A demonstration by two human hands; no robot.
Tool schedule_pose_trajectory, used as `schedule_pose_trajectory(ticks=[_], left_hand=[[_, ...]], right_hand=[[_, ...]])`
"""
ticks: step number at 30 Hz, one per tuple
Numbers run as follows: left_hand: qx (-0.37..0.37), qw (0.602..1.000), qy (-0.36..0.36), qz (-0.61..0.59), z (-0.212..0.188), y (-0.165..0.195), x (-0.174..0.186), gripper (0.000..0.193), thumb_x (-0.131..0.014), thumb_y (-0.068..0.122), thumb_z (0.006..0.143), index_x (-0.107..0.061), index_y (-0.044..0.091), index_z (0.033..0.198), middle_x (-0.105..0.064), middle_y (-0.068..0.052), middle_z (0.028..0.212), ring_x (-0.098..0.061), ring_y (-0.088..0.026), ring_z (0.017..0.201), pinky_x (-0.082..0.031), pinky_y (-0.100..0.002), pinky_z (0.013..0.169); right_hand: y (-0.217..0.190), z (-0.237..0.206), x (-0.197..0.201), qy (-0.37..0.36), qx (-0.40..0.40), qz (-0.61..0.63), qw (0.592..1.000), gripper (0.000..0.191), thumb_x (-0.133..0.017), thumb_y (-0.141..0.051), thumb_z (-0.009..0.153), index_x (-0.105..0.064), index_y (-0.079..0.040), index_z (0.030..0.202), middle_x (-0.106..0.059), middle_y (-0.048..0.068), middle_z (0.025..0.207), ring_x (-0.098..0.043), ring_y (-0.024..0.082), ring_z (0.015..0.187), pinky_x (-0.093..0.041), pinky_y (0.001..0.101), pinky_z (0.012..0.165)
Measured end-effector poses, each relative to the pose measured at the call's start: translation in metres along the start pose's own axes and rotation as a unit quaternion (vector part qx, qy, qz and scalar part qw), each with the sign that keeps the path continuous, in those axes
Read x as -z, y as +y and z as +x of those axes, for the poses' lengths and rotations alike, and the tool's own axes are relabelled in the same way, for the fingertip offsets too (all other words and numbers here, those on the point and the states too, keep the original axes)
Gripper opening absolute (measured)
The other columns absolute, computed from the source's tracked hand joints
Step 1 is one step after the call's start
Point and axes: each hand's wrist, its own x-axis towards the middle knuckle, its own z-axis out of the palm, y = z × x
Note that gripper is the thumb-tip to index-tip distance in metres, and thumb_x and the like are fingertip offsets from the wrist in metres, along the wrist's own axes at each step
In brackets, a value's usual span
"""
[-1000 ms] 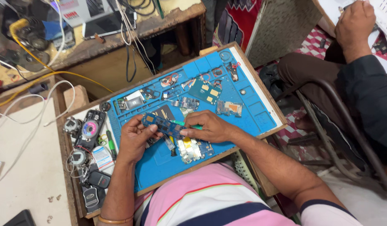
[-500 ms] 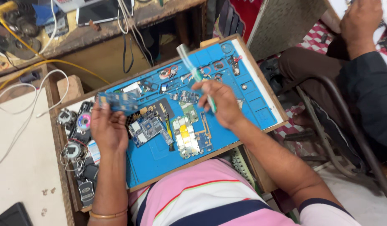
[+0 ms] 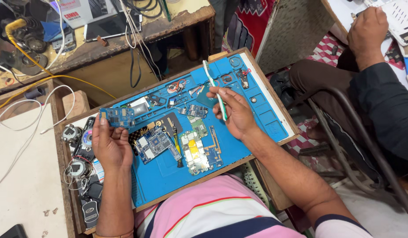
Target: The person holds a smartphone motherboard at a repair bench, turning it over and working on it with both hands. They use a toothbrush to scrub the board and its connectors, set it down among other boards and phone parts, and pick it back up to continue brushing different sides.
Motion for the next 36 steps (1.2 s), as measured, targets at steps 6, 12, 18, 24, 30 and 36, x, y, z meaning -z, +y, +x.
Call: schedule_pose_trajectory(ticks=[6,12,18,24,30,36], left_hand=[[0.004,1.000,0.012,0.014,0.001,0.001,-0.003,0.033,-0.060,0.023,0.109,-0.059,0.007,0.138,-0.072,-0.004,0.097,-0.070,-0.010,0.074,-0.059,-0.022,0.065],[0.005,1.000,-0.002,-0.002,0.001,0.002,-0.002,0.037,-0.059,0.025,0.110,-0.057,0.007,0.142,-0.073,-0.005,0.098,-0.070,-0.010,0.074,-0.057,-0.022,0.063],[0.002,1.000,-0.007,-0.006,-0.001,0.004,-0.004,0.040,-0.061,0.026,0.112,-0.057,0.010,0.149,-0.072,-0.003,0.099,-0.068,-0.008,0.074,-0.058,-0.023,0.064],[0.001,1.000,0.003,-0.020,0.002,0.009,-0.002,0.039,-0.058,0.023,0.110,-0.057,0.013,0.148,-0.072,0.000,0.102,-0.067,-0.008,0.071,-0.057,-0.024,0.062],[0.008,0.999,-0.030,-0.014,0.001,-0.001,-0.003,0.038,-0.057,0.021,0.113,-0.054,0.012,0.150,-0.072,-0.001,0.106,-0.067,-0.008,0.076,-0.055,-0.022,0.062],[-0.012,0.983,-0.081,0.163,-0.016,-0.005,-0.012,0.047,-0.062,0.020,0.101,-0.047,0.015,0.145,-0.072,0.001,0.102,-0.066,-0.008,0.072,-0.056,-0.024,0.058]], right_hand=[[-0.004,0.000,-0.006,0.004,-0.007,0.003,1.000,0.040,-0.058,-0.033,0.105,-0.065,-0.003,0.130,-0.071,0.008,0.116,-0.063,0.010,0.076,-0.048,0.0254,0.066],[-0.006,-0.002,-0.005,-0.003,0.006,-0.002,1.000,0.061,-0.048,-0.054,0.104,-0.064,-0.002,0.131,-0.070,0.008,0.116,-0.062,0.011,0.078,-0.048,0.0276,0.069],[-0.005,-0.001,-0.004,0.009,0.002,-0.010,1.000,0.062,-0.049,-0.055,0.104,-0.063,-0.002,0.134,-0.068,0.006,0.117,-0.059,0.011,0.079,-0.047,0.0279,0.070],[-0.002,0.002,-0.008,0.016,-0.002,0.011,1.000,0.059,-0.048,-0.053,0.105,-0.064,-0.003,0.132,-0.069,0.006,0.115,-0.060,0.010,0.079,-0.048,0.0274,0.071],[-0.002,0.004,0.004,0.043,-0.001,0.012,0.999,0.050,-0.055,-0.044,0.104,-0.065,-0.003,0.131,-0.070,0.007,0.118,-0.061,0.011,0.079,-0.048,0.0272,0.068],[0.011,-0.005,-0.013,-0.092,0.076,-0.207,0.971,0.038,-0.065,-0.027,0.103,-0.068,-0.002,0.132,-0.070,0.007,0.118,-0.066,0.011,0.086,-0.054,0.0272,0.080]])
